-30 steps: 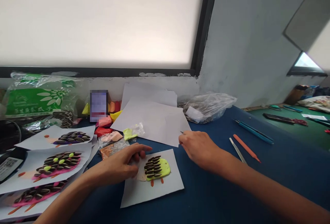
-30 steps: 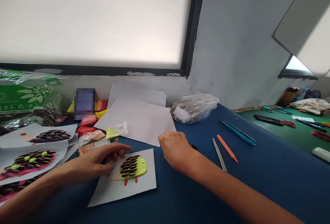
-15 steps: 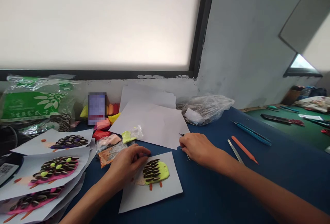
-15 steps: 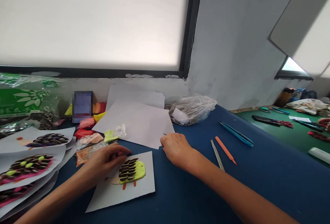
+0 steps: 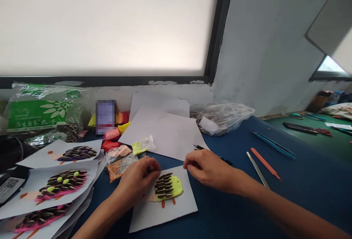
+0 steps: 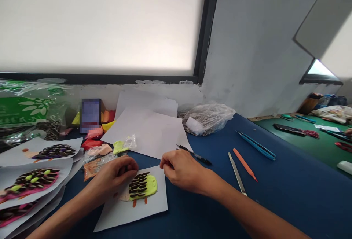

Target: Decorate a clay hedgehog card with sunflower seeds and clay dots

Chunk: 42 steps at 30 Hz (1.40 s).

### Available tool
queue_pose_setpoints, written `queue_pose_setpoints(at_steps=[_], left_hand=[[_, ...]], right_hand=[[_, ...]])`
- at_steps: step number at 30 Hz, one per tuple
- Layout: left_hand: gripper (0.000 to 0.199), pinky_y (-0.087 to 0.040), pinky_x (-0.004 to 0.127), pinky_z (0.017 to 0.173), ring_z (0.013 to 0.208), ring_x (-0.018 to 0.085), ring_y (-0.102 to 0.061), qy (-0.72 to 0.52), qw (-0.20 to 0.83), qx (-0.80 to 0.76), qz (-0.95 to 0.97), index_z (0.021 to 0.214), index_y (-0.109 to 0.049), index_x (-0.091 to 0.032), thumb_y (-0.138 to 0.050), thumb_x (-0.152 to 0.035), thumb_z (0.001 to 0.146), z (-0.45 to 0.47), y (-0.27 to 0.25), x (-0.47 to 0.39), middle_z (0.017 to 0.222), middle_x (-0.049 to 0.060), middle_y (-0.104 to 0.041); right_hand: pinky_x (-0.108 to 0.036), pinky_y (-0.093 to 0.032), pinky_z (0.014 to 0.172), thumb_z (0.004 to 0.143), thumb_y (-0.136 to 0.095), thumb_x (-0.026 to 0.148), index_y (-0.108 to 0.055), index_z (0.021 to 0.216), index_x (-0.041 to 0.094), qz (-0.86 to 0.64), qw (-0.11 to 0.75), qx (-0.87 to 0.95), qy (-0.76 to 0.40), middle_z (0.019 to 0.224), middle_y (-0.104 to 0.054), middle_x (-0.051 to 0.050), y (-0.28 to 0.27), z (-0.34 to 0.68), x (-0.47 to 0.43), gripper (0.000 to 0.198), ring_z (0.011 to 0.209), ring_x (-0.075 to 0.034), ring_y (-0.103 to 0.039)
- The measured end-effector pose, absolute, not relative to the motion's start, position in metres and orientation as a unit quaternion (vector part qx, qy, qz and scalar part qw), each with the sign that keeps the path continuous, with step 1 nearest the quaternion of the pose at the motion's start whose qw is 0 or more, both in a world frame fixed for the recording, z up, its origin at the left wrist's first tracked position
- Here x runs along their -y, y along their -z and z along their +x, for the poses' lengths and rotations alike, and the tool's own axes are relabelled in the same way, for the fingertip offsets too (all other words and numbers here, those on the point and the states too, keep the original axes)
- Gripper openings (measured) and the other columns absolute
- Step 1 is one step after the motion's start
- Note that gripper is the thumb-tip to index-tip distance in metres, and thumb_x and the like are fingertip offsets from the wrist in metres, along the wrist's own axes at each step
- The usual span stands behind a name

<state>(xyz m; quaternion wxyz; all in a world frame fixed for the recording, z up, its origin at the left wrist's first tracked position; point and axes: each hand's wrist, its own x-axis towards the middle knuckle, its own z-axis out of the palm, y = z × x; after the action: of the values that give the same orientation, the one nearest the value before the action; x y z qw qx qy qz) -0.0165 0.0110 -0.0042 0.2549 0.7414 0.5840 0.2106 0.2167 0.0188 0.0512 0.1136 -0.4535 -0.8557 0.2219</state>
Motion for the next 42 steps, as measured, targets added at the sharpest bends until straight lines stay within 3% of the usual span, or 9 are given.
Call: queue_pose_setpoints(at_steps=[3, 6, 11, 18, 22, 24, 30, 42], left_hand=[[0.016, -0.035, 0.027, 0.058, 0.064, 0.017, -0.051, -0.223, 0.256, -0.582, 0.739, 0.079, -0.064, -0.020, -0.050, -0.028, 0.078, -0.016, 0.006, -0.010, 0.073, 0.000, -0.059], [0.015, -0.036, 0.027, 0.059, 0.065, 0.017, -0.052, -0.229, 0.247, -0.571, 0.749, 0.080, -0.063, -0.020, -0.049, -0.027, 0.079, -0.017, 0.005, -0.008, 0.076, 0.001, -0.060], [0.024, -0.039, 0.029, 0.063, 0.073, 0.019, -0.056, -0.269, 0.237, -0.528, 0.770, 0.082, -0.065, -0.019, -0.042, -0.026, 0.086, -0.015, 0.001, -0.005, 0.083, 0.004, -0.060], [0.036, -0.046, 0.032, 0.075, 0.085, 0.022, -0.059, -0.309, 0.384, -0.510, 0.705, 0.101, -0.068, -0.020, -0.037, -0.031, 0.087, -0.011, -0.003, -0.005, 0.089, 0.005, -0.059], [0.038, -0.046, 0.034, 0.083, 0.093, 0.023, -0.058, -0.293, 0.430, -0.505, 0.688, 0.101, -0.069, -0.022, -0.037, -0.033, 0.083, -0.012, -0.006, -0.003, 0.096, 0.005, -0.059], [0.038, -0.046, 0.034, 0.083, 0.093, 0.023, -0.058, -0.287, 0.435, -0.505, 0.688, 0.099, -0.069, -0.022, -0.037, -0.036, 0.083, -0.012, -0.007, -0.002, 0.095, 0.004, -0.058], [0.039, -0.047, 0.034, 0.085, 0.091, 0.022, -0.057, -0.279, 0.420, -0.501, 0.703, 0.096, -0.070, -0.023, -0.035, -0.036, 0.085, -0.011, -0.004, 0.000, 0.096, 0.004, -0.059], [0.038, -0.045, 0.032, 0.083, 0.091, 0.021, -0.057, -0.267, 0.414, -0.506, 0.708, 0.093, -0.071, -0.023, -0.036, -0.032, 0.082, -0.011, -0.008, 0.000, 0.095, 0.004, -0.057]], right_hand=[[-0.021, -0.040, 0.058, 0.079, -0.052, 0.010, -0.070, 0.092, 0.015, -0.420, 0.119, 0.838, -0.328, 0.074, -0.067, -0.002, -0.051, 0.217, -0.018, 0.023, 0.064, -0.012, -0.057], [-0.020, -0.041, 0.058, 0.080, -0.056, 0.012, -0.071, 0.088, 0.015, -0.413, 0.145, 0.819, -0.371, 0.073, -0.067, -0.001, -0.046, 0.215, -0.018, 0.017, 0.065, -0.012, -0.057], [-0.023, -0.043, 0.066, 0.082, -0.059, 0.012, -0.071, 0.085, 0.017, -0.420, 0.207, 0.830, -0.302, 0.082, -0.067, -0.002, -0.033, 0.208, -0.012, 0.014, 0.072, -0.013, -0.059], [-0.025, -0.044, 0.070, 0.093, -0.047, 0.014, -0.069, 0.103, 0.021, -0.413, 0.237, 0.836, -0.273, 0.087, -0.063, -0.004, -0.018, 0.205, -0.005, 0.025, 0.078, -0.015, -0.059], [-0.025, -0.043, 0.070, 0.088, -0.054, 0.012, -0.066, 0.091, 0.018, -0.424, 0.253, 0.830, -0.259, 0.084, -0.064, -0.002, -0.013, 0.204, -0.003, 0.014, 0.076, -0.014, -0.059], [-0.024, -0.042, 0.068, 0.088, -0.055, 0.012, -0.064, 0.084, 0.018, -0.420, 0.248, 0.837, -0.249, 0.083, -0.063, -0.001, -0.012, 0.204, -0.003, 0.012, 0.075, -0.014, -0.058], [-0.024, -0.043, 0.068, 0.090, -0.050, 0.011, -0.065, 0.091, 0.020, -0.413, 0.249, 0.841, -0.247, 0.088, -0.063, -0.003, -0.008, 0.203, -0.002, 0.018, 0.077, -0.014, -0.059], [-0.025, -0.042, 0.067, 0.088, -0.048, 0.010, -0.061, 0.087, 0.018, -0.392, 0.272, 0.850, -0.224, 0.086, -0.062, -0.004, 0.000, 0.202, -0.002, 0.015, 0.076, -0.015, -0.058]])
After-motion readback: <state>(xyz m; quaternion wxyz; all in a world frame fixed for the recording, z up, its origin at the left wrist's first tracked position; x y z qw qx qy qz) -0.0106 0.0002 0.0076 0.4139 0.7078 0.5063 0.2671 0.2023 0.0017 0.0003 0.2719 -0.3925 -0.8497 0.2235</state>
